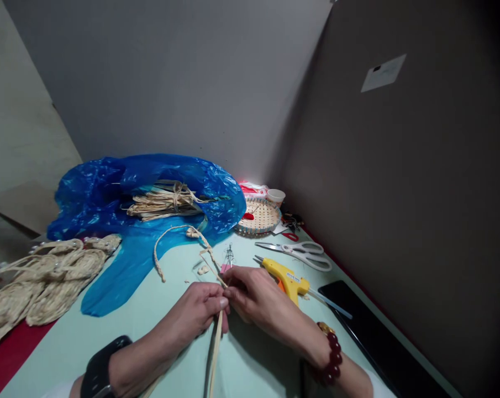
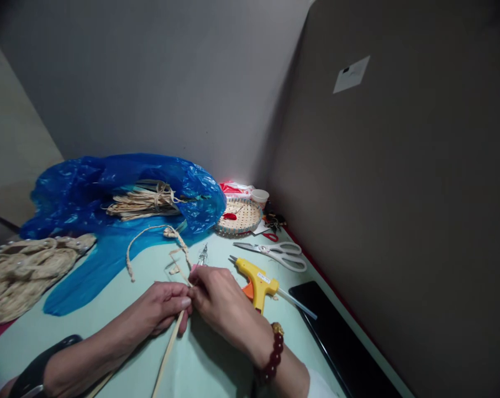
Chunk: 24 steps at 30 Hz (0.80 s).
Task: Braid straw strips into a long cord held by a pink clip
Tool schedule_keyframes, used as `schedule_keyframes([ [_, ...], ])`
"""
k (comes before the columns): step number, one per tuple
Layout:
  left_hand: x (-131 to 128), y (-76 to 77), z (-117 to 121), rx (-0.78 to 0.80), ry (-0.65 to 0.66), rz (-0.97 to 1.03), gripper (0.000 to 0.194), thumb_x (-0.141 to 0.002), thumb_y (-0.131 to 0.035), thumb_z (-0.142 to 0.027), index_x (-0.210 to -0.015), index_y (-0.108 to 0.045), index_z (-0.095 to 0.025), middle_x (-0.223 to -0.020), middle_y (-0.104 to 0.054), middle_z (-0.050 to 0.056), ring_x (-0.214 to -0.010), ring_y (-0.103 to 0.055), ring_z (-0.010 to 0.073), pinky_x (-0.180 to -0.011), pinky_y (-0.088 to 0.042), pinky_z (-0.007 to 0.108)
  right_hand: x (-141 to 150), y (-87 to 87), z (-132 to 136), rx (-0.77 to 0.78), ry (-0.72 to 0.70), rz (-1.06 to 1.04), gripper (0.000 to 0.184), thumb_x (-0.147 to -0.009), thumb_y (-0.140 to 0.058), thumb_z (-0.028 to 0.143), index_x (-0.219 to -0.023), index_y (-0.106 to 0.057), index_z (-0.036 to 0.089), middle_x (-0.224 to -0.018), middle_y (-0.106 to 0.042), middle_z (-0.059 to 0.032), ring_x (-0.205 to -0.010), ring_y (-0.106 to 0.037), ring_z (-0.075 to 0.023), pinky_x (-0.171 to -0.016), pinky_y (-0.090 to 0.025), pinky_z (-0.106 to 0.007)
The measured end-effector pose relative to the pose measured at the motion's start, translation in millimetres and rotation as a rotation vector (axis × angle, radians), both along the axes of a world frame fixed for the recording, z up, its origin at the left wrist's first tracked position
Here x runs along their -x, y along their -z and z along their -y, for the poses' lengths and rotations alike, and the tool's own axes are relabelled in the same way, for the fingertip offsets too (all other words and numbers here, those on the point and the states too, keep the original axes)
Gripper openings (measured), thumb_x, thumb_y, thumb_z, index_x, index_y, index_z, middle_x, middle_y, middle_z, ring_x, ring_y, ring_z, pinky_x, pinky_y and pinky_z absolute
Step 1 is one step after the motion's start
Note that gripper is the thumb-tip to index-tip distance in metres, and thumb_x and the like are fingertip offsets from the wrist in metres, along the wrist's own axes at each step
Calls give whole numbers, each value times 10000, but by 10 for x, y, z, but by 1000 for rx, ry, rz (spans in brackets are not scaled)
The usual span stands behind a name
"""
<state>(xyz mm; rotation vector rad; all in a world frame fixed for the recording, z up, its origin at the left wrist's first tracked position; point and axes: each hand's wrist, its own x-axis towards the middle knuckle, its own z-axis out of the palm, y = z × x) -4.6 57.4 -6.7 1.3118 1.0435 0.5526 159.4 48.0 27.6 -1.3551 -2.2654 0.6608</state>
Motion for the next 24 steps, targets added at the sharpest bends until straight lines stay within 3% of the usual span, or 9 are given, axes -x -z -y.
schedule_keyframes([
  [7, -6, -39, 12, 30, -5, 17, 283, -753, -559, -443, -675, -541, -172, -516, -636, 2, -359, -195, 44, -386, -98, 219, -198, -36, 115, 89, 166, -80, 136, -885, -456, 150, -856, -583, 190, -776, -613, 16, -725, -522, -128, -647, -340, -230],
  [11, 3, -97, 40, 66, -1, 4, 292, -761, -565, -456, -691, -531, -175, -512, -618, -15, -353, -169, 39, -391, -76, 236, -258, -111, 185, 56, 208, -104, 298, -958, -408, 289, -739, -584, 191, -663, -567, 34, -650, -490, -116, -629, -319, -237],
  [13, 5, -121, 54, 66, -3, 4, 282, -781, -563, -439, -691, -532, -173, -479, -562, -48, -368, -157, 43, -404, -73, 243, -292, -155, 188, 67, 183, -79, 348, -959, -419, 339, -705, -602, 187, -574, -512, 45, -565, -442, -103, -581, -294, -241],
  [15, 7, -131, 62, 73, -5, 5, 245, -810, -557, -386, -711, -552, -162, -470, -521, -68, -395, -154, 50, -420, -75, 244, -333, -196, 188, 103, 125, -57, 286, -938, -461, 310, -763, -656, 196, -572, -524, 46, -551, -444, -97, -568, -292, -236],
  [19, 17, -104, 50, 105, -11, -22, 219, -845, -544, -342, -742, -570, -151, -528, -571, -47, -411, -165, 47, -424, -68, 238, -393, -227, 217, 76, 70, 70, 223, -889, -504, 223, -790, -702, 203, -594, -563, 21, -559, -459, -110, -569, -290, -244],
  [24, 20, -65, 22, 86, 0, -12, 227, -846, -553, -339, -727, -576, -147, -516, -558, -47, -411, -178, 48, -418, -76, 235, -329, -125, 260, -20, 66, 221, 200, -815, -545, 143, -622, -571, 190, -562, -516, 25, -503, -365, -107, -512, -238, -259],
])
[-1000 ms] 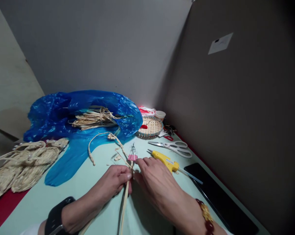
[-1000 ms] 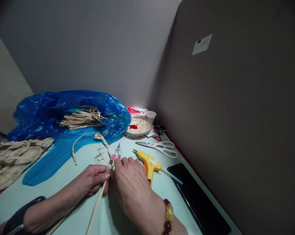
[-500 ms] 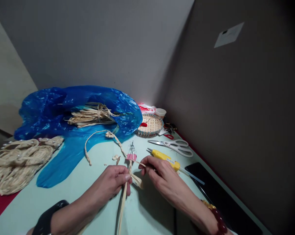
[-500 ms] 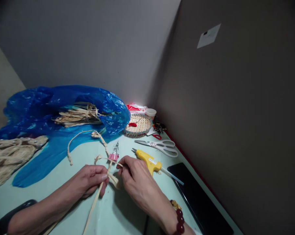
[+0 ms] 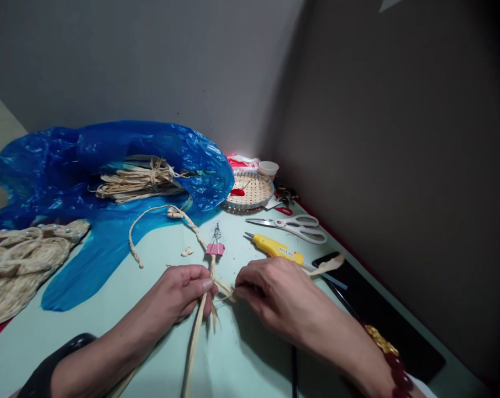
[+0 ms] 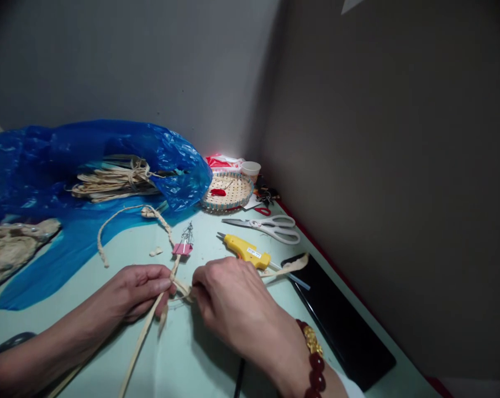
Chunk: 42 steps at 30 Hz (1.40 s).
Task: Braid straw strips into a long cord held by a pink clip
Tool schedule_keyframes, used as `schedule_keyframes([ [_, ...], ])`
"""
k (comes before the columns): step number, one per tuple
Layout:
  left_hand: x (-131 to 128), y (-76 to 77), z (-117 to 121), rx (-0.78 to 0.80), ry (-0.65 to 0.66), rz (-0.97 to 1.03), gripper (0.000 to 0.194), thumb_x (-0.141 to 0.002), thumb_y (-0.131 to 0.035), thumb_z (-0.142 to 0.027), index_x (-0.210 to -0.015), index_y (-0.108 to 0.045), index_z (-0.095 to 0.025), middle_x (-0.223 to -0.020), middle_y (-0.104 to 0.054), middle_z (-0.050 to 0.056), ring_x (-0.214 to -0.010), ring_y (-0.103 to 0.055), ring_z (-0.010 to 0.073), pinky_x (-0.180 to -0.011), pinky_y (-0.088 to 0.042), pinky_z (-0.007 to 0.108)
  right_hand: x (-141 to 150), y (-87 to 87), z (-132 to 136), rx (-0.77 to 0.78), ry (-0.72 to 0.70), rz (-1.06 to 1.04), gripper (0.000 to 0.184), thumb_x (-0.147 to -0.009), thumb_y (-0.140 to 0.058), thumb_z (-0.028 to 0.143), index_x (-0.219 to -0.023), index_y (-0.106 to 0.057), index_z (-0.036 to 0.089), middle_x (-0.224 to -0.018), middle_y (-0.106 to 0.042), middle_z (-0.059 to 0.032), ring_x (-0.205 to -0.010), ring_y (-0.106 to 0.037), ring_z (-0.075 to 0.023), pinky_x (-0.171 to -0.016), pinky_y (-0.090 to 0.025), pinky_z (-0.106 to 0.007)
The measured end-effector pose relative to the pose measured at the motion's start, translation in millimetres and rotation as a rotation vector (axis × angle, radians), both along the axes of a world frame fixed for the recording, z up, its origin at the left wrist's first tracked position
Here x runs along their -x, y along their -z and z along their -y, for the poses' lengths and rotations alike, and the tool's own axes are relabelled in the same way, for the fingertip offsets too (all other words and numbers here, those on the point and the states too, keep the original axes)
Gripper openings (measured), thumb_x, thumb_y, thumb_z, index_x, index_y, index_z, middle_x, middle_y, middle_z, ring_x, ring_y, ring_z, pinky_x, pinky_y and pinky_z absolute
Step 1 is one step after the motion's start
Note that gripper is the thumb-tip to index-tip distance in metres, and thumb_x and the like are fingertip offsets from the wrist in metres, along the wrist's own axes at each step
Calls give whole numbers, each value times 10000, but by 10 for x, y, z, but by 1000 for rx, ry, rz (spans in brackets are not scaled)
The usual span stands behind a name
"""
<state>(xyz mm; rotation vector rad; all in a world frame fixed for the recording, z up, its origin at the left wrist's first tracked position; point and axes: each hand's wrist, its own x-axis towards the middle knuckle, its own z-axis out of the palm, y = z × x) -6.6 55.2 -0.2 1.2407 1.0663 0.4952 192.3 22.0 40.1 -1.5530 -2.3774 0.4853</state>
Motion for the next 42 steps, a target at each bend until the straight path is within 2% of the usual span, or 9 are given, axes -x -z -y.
schedule_keyframes([
  [4, 4, 16, -9, 22, 4, -2, 234, -828, -570, -353, -712, -572, -150, -475, -503, -65, -406, -187, 49, -414, -75, 233, 96, 79, 4, -75, 12, -18, 215, -856, -538, 183, -643, -514, 187, -638, -557, 20, -514, -414, -104, -509, -231, -271],
  [8, 25, 39, -20, 13, 24, 5, 271, -847, -556, -367, -689, -578, -148, -447, -444, -83, -394, -173, 44, -406, -67, 235, 160, 116, 5, -122, 73, 0, 194, -892, -516, 252, -706, -528, 199, -589, -543, 20, -493, -450, -112, -512, -225, -279],
  [13, 45, 54, -27, 8, 39, 22, 259, -857, -554, -360, -709, -575, -148, -470, -498, -66, -400, -195, 45, -404, -85, 226, 216, 181, -20, -86, 100, 53, 229, -910, -499, 302, -707, -531, 200, -560, -552, 12, -478, -467, -121, -499, -190, -275],
  [20, 33, 66, -28, 18, 51, 11, 258, -856, -534, -381, -737, -555, -154, -512, -565, -33, -400, -207, 49, -414, -86, 232, 315, 248, -3, -89, 96, -6, 195, -928, -495, 280, -762, -557, 198, -724, -604, -13, -610, -504, -133, -538, -222, -262],
  [24, 38, 43, -26, 10, 65, -11, 271, -853, -526, -375, -676, -520, -170, -486, -452, -71, -426, -193, 63, -439, -83, 250, 312, 222, 0, -17, 133, -85, 220, -919, -498, 255, -708, -506, 190, -593, -533, 24, -498, -399, -100, -501, -187, -258],
  [28, 31, -14, -10, -13, 82, -58, 329, -847, -515, -414, -616, -494, -180, -474, -332, -90, -449, -184, 76, -460, -89, 267, 299, 201, -2, 33, 153, -104, 244, -891, -522, 241, -656, -488, 183, -567, -506, 30, -491, -379, -93, -495, -163, -262],
  [34, -13, -50, 20, -66, 17, -59, 289, -767, -575, -459, -766, -515, -177, -526, -427, -70, -485, -298, 87, -472, -184, 238, 408, 318, 29, -186, 112, -1, 96, -886, -490, 186, -796, -521, 198, -747, -581, -16, -641, -477, -160, -554, -223, -297],
  [38, 18, -47, 28, 9, -2, -3, 302, -754, -582, -470, -792, -489, -184, -492, -410, -88, -424, -220, 57, -427, -109, 231, 453, 354, 82, -331, 53, 84, 67, -884, -470, 147, -867, -524, 183, -803, -574, -50, -761, -493, -208, -575, -238, -318],
  [42, 46, -57, 23, 36, 26, 39, 292, -773, -585, -444, -705, -485, -178, -491, -411, -86, -404, -164, 37, -407, -74, 227, 420, 332, 122, -345, -1, 80, 62, -873, -465, 143, -881, -518, 176, -836, -561, -58, -777, -468, -211, -631, -301, -326],
])
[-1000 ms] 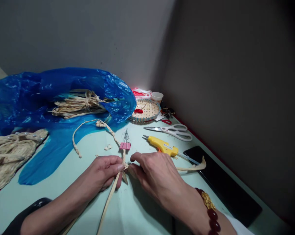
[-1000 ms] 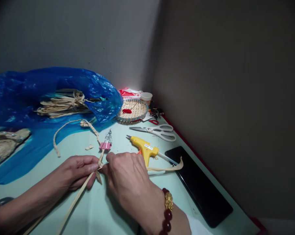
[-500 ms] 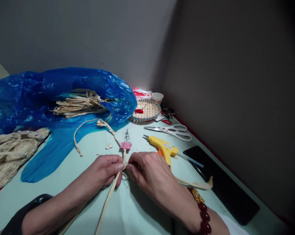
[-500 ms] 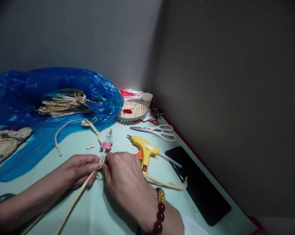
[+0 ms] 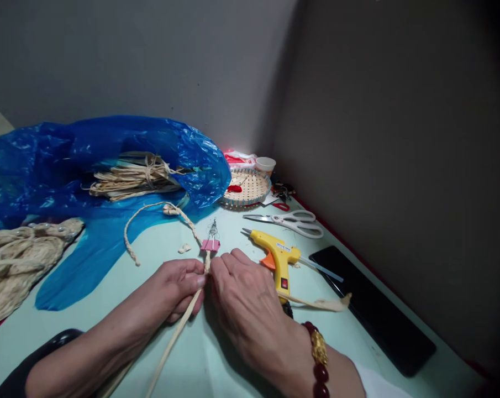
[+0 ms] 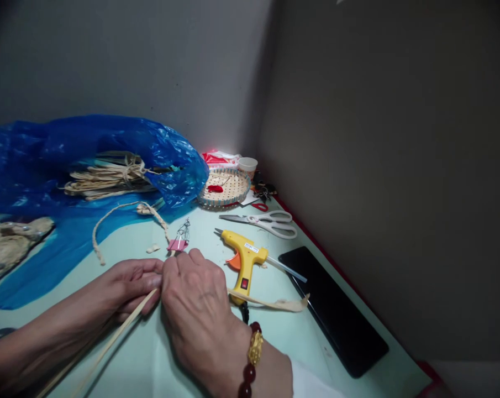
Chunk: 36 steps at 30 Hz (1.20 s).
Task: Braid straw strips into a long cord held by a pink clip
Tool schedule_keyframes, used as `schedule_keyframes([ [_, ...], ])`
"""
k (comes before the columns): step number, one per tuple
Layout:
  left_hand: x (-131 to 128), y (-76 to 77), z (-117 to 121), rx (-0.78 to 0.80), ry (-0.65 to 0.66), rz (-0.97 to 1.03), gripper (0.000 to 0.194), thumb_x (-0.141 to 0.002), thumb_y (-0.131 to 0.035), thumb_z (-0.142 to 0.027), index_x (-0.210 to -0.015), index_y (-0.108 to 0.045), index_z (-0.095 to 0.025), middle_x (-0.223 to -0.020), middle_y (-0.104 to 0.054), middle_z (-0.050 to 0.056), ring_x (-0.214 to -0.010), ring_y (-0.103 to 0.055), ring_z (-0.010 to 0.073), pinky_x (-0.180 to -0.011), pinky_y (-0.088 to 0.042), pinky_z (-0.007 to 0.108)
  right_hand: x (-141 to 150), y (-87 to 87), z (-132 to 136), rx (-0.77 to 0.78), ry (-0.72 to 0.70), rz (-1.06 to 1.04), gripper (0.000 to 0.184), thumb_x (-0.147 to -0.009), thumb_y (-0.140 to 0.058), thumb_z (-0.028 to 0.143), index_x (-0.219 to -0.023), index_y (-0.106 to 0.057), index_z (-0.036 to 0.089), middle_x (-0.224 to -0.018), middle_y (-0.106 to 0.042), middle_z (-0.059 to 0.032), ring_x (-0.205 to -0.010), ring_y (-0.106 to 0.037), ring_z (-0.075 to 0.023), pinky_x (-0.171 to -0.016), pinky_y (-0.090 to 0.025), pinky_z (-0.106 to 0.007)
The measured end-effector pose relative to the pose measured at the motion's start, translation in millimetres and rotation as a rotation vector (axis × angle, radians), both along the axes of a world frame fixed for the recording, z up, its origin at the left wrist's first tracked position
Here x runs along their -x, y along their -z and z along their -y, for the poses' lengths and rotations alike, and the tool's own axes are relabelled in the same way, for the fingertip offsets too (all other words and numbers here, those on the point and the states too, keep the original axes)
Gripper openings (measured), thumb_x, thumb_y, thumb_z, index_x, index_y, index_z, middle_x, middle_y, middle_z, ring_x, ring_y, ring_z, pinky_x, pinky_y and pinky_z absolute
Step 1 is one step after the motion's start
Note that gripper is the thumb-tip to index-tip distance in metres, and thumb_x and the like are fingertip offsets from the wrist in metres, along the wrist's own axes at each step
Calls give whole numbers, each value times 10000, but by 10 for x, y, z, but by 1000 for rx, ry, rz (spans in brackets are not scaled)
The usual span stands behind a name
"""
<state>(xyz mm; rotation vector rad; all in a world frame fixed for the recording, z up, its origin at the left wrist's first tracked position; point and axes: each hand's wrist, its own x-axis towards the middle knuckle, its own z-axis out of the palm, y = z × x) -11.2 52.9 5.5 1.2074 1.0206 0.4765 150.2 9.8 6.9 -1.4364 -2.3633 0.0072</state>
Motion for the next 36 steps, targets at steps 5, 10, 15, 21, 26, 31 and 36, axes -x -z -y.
schedule_keyframes([
  [5, -31, 29, -12, -58, 10, -27, 226, -805, -519, -372, -671, -459, -201, -415, -356, -109, -366, -172, 54, -405, -89, 232, 24, 40, -42, -5, 59, -26, 50, -831, -493, 140, -829, -507, 188, -809, -546, -51, -770, -475, -219, -733, -351, -360],
  [10, -25, 90, 26, -285, -16, -225, 215, -832, -465, -335, -657, -404, -227, -544, -481, -64, -422, -305, 88, -428, -198, 226, 96, 72, -93, 91, 113, -60, 92, -842, -474, 97, -860, -494, 185, -842, -559, -56, -738, -496, -207, -690, -367, -340],
  [15, -27, -3, 109, -603, -24, -499, 257, -897, -430, -307, -656, -375, -236, -619, -475, -54, -611, -453, 150, -589, -324, 260, 59, -48, -74, 361, 79, -315, 63, -898, -441, 129, -913, -458, 188, -788, -559, -12, -594, -447, -137, -540, -314, -261],
  [21, -65, -77, 157, -691, 19, -614, 173, -926, -371, -281, -758, -394, -249, -724, -587, -7, -684, -564, 203, -635, -350, 295, 15, -146, -110, 408, 77, -443, 284, -983, -378, 274, -754, -520, 182, -697, -599, -7, -623, -494, -123, -569, -292, -246],
  [26, -62, -79, 189, -722, 26, -699, 121, -936, -333, -289, -830, -384, -257, -753, -631, 23, -693, -602, 246, -616, -339, 311, 38, -115, -165, 361, 89, -525, 253, -937, -479, 230, -718, -590, 169, -648, -616, 10, -576, -466, -101, -553, -268, -234],
  [31, -36, -159, 168, -731, 66, -643, 210, -962, -264, -274, -842, -434, -252, -769, -619, 9, -712, -593, 222, -655, -348, 308, 46, -96, -169, 308, 117, -519, 219, -913, -512, 207, -721, -606, 165, -610, -591, 18, -545, -440, -98, -535, -236, -244],
  [36, 25, -187, 57, -696, 71, -590, 207, -947, -351, -306, -795, -476, -240, -592, -593, -48, -604, -581, 183, -641, -370, 275, 25, -66, -184, 323, 86, -531, 220, -904, -519, 197, -697, -585, 164, -601, -582, 18, -554, -451, -99, -539, -240, -240],
])
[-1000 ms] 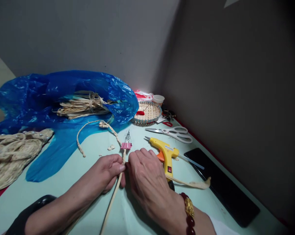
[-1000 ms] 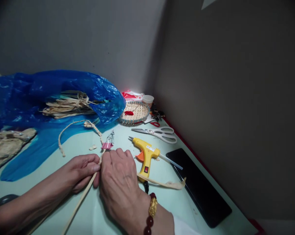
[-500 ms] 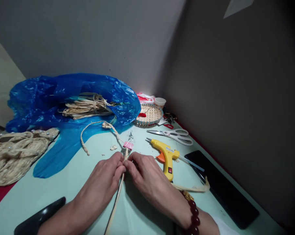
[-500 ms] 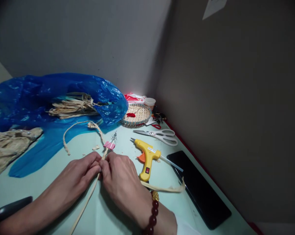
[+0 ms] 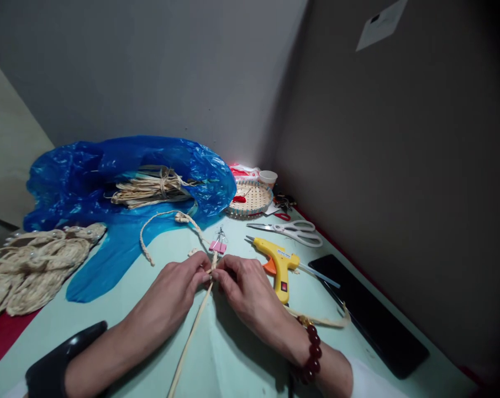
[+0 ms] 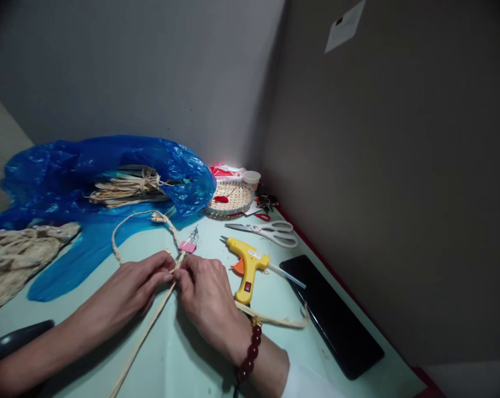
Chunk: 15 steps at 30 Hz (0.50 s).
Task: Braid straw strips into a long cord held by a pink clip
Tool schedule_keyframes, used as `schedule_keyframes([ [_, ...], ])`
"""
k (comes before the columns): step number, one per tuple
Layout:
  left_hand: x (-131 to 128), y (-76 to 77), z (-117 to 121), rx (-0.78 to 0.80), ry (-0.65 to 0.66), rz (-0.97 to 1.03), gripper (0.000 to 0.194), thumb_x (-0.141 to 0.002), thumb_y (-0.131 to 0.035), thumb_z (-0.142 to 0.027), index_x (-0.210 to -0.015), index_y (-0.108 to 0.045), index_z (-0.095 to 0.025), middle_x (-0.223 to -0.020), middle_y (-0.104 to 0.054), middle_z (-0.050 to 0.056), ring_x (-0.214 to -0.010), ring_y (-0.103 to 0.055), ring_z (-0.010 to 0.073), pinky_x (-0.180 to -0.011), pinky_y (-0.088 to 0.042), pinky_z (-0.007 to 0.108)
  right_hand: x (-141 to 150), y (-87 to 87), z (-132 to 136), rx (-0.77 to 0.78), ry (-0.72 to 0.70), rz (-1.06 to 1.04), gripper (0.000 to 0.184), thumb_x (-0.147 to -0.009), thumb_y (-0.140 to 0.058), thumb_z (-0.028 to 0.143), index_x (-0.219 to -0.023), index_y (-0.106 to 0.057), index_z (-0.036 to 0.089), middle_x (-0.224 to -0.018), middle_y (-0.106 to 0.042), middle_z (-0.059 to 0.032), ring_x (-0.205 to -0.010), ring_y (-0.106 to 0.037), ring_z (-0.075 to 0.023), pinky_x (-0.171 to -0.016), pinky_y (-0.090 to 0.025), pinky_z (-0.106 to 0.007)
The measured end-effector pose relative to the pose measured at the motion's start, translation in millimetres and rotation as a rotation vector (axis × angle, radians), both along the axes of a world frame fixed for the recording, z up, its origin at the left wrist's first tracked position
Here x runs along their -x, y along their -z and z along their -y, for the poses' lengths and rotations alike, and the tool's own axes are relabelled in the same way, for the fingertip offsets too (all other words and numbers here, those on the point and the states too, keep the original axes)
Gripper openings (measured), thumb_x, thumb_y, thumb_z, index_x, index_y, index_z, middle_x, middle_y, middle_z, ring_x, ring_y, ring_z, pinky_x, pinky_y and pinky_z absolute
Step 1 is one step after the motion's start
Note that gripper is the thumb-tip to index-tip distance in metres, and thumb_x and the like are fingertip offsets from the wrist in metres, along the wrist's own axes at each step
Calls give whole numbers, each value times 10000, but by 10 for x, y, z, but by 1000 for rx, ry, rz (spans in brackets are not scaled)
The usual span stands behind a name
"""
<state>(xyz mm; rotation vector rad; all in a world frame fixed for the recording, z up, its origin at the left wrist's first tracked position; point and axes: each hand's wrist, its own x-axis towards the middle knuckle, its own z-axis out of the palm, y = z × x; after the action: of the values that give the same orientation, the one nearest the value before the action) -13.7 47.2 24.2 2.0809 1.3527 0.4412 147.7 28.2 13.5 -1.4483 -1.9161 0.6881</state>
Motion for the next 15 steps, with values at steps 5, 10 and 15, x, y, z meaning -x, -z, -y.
schedule_keyframes([
  [5, 82, 34, -111, 80, 43, 84, 190, -890, -477, -309, -782, -608, -224, -457, -565, -81, -546, -606, 155, -658, -405, 246, 3, 44, -23, 32, -32, -15, 225, -896, -528, 193, -680, -581, 162, -611, -596, 16, -564, -463, -99, -546, -259, -231],
  [10, 90, 42, -126, -57, -33, -45, 166, -820, -548, -273, -713, -653, -200, -661, -607, -15, -675, -593, 185, -664, -403, 282, -9, 74, -41, 44, -55, -32, 234, -896, -532, 198, -671, -584, 164, -609, -599, 23, -576, -480, -95, -575, -293, -214],
  [15, 13, 41, 4, -322, -48, -131, 212, -879, -448, -216, -742, -603, -169, -923, -543, 70, -889, -528, 243, -739, -407, 345, -15, 75, -41, 5, -38, 16, 210, -888, -531, 182, -682, -573, 169, -624, -610, 17, -579, -481, -102, -571, -275, -226],
])
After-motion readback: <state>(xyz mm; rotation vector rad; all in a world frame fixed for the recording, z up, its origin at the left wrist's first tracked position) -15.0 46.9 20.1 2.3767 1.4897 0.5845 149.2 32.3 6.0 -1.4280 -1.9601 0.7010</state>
